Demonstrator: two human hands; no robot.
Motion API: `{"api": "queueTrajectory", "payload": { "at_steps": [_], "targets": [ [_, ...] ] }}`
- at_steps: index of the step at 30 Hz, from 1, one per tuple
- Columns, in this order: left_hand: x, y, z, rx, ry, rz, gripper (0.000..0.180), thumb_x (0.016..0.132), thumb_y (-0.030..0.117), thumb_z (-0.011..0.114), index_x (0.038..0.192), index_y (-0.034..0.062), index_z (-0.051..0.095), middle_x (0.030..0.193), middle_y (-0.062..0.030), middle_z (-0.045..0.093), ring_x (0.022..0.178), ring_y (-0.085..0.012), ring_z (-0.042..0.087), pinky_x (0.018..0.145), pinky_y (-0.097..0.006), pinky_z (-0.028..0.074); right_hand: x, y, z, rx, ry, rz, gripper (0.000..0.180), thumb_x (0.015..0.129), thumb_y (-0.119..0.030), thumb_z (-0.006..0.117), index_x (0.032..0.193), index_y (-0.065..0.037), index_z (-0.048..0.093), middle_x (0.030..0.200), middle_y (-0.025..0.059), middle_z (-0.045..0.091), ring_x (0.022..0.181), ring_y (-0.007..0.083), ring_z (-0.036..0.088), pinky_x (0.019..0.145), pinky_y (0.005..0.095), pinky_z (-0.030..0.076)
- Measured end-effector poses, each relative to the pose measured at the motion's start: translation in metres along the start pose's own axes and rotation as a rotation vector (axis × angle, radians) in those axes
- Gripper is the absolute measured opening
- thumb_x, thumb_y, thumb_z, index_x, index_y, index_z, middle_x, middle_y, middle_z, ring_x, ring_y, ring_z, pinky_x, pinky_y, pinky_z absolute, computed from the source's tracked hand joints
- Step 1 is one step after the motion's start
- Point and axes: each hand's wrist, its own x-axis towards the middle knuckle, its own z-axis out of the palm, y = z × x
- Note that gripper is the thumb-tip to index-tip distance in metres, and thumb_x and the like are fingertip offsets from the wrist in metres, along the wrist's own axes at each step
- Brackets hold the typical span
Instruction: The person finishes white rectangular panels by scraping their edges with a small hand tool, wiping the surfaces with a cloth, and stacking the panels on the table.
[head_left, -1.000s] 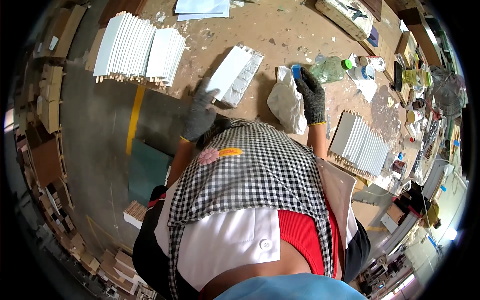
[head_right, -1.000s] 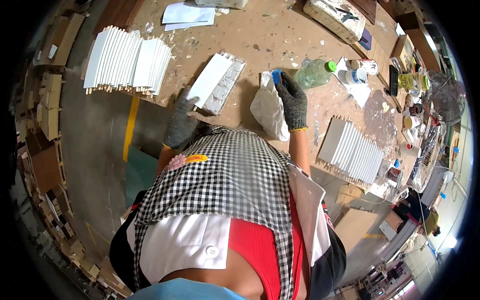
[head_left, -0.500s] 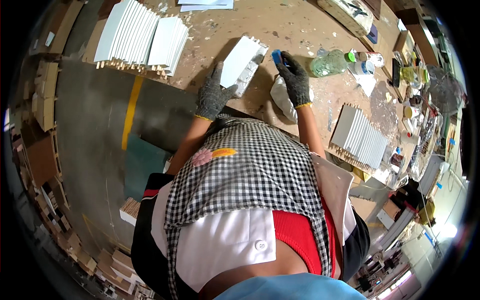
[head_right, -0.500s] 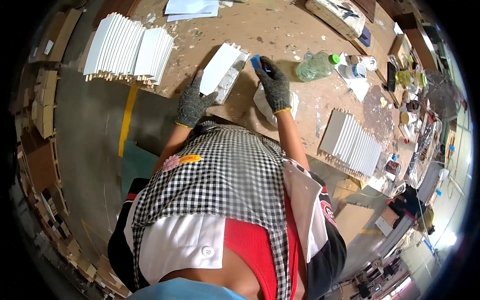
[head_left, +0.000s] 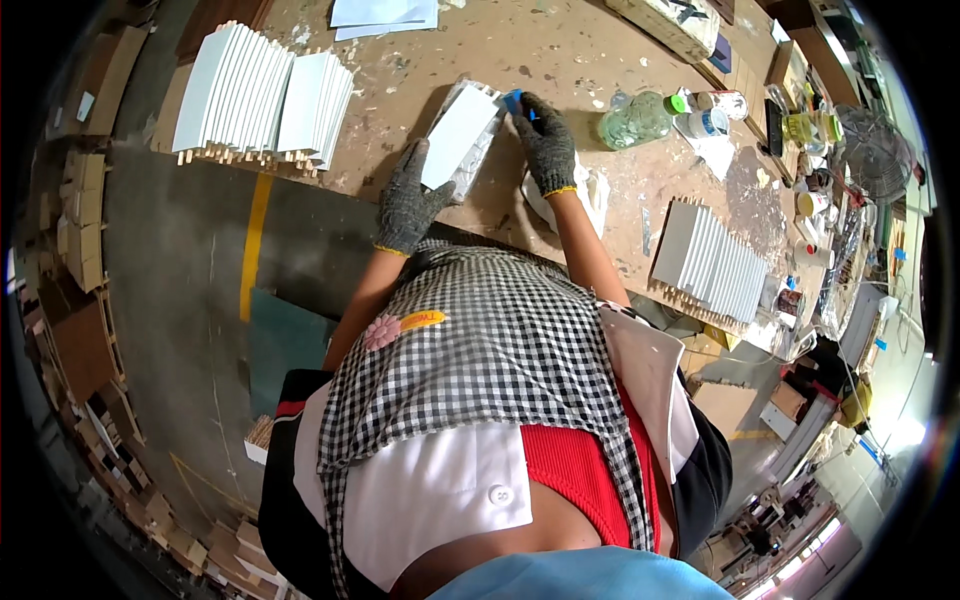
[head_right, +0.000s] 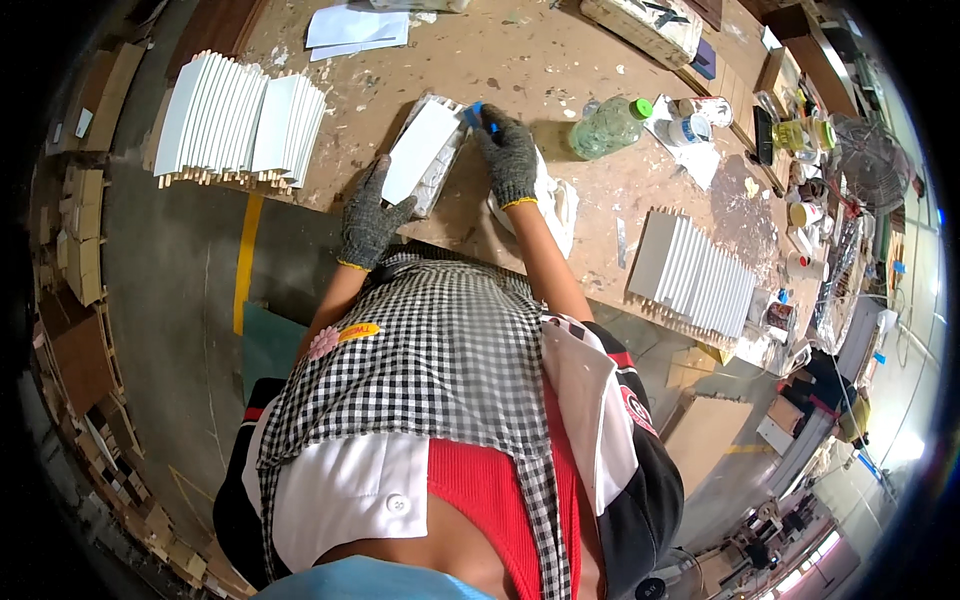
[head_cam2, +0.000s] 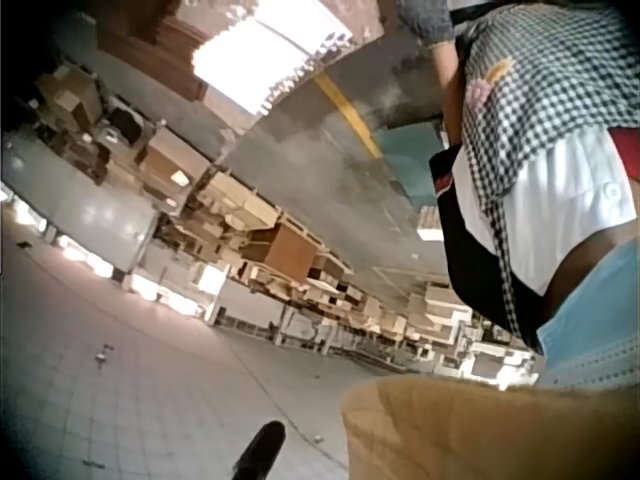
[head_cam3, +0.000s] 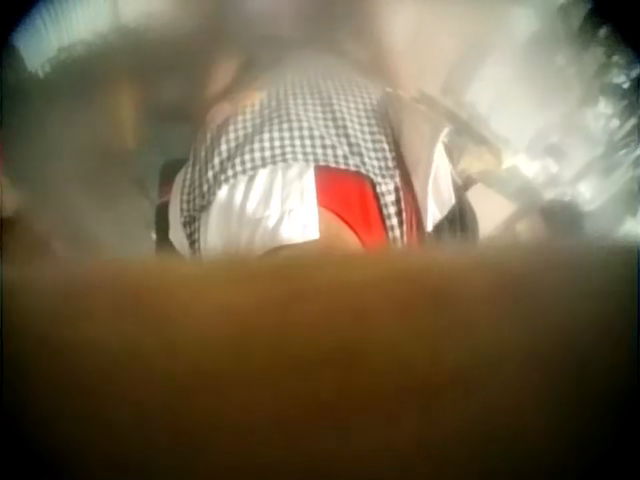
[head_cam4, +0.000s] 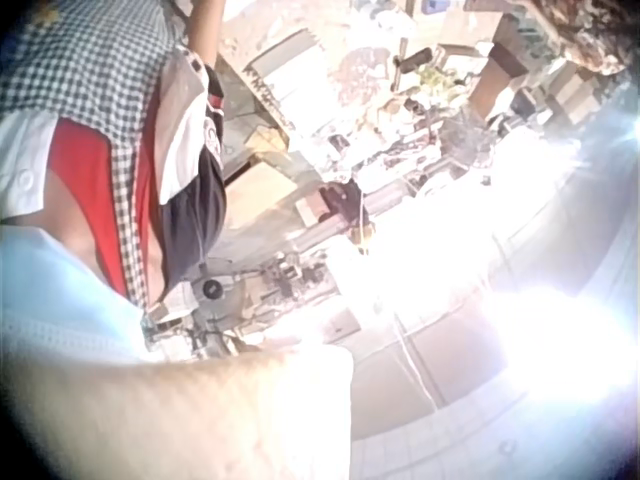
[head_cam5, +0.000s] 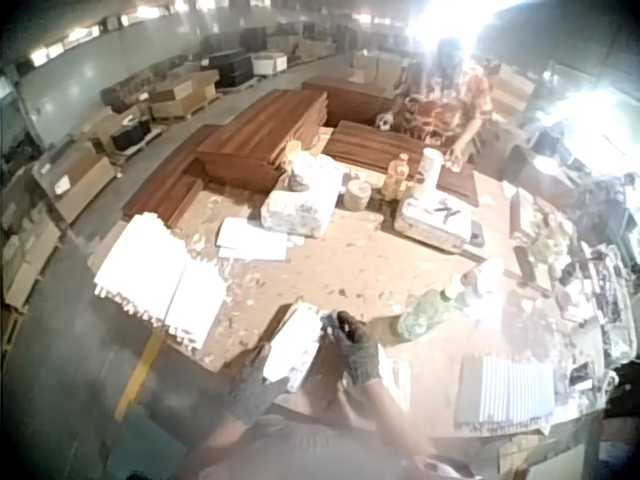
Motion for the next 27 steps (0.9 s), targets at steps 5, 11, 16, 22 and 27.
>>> {"api": "queueTrajectory", "payload": {
  "at_steps": [5,11,16,22,27],
  "targets": [
    [0.004,0.002,0.000,-0.056,-0.004,0.045,0.081,0.086,0.028,0.082,0.152,0.0003,0.043,0.150,-0.0273,0.050,0.136,-0.0412,0.051,0.111,-0.046,0.043,0.000,0.007,-0.018,-0.152,0.106,-0.044,0.041,0.092,-0.021,0.074,0.129,-0.003,0.068,0.114,0.0181,0.073,0.101,0.0288,0.071,0.093,0.0369,0.054],
    [-0.011,-0.012,-0.014,-0.132,0.011,-0.035,0.084,0.085,0.023,0.083,0.153,-0.0016,0.041,0.146,-0.0272,0.049,0.133,-0.0375,0.050,0.111,-0.046,0.043,-0.046,-0.037,-0.152,0.087,-0.583,0.223,0.052,0.092,-0.029,0.077,0.136,-0.003,0.065,0.121,0.0110,0.073,0.107,0.0159,0.066,0.096,0.0322,0.053],
    [-0.013,0.002,-0.024,-0.278,0.150,-0.285,0.070,0.094,0.034,0.076,0.146,-0.0054,0.048,0.143,-0.0240,0.054,0.134,-0.0362,0.051,0.111,-0.044,0.043,-0.046,0.036,-0.266,-0.061,-0.073,0.471,0.040,0.087,-0.025,0.081,0.119,-0.003,0.074,0.105,0.0077,0.077,0.091,0.0140,0.069,0.085,0.0322,0.057],
    [-0.011,-0.041,-0.049,-0.228,-0.017,-0.566,0.067,0.101,0.047,0.063,0.139,-0.0077,0.056,0.139,-0.0229,0.059,0.128,-0.0347,0.054,0.111,-0.042,0.041,0.033,0.150,-0.333,-0.712,0.600,0.514,0.046,0.083,-0.041,0.073,0.116,-0.010,0.075,0.117,0.0218,0.072,0.111,0.0395,0.068,0.096,0.0462,0.054],
    [-0.021,-0.054,-0.053,-0.301,0.139,-0.433,0.042,0.101,0.036,0.066,0.109,-0.0057,0.068,0.091,-0.0144,0.070,0.083,-0.0235,0.063,0.076,-0.038,0.048,0.048,0.143,-0.325,-0.841,0.569,0.573,0.043,0.085,-0.044,0.072,0.110,-0.009,0.075,0.113,0.0225,0.072,0.108,0.0389,0.069,0.093,0.0483,0.054]
  ]
}}
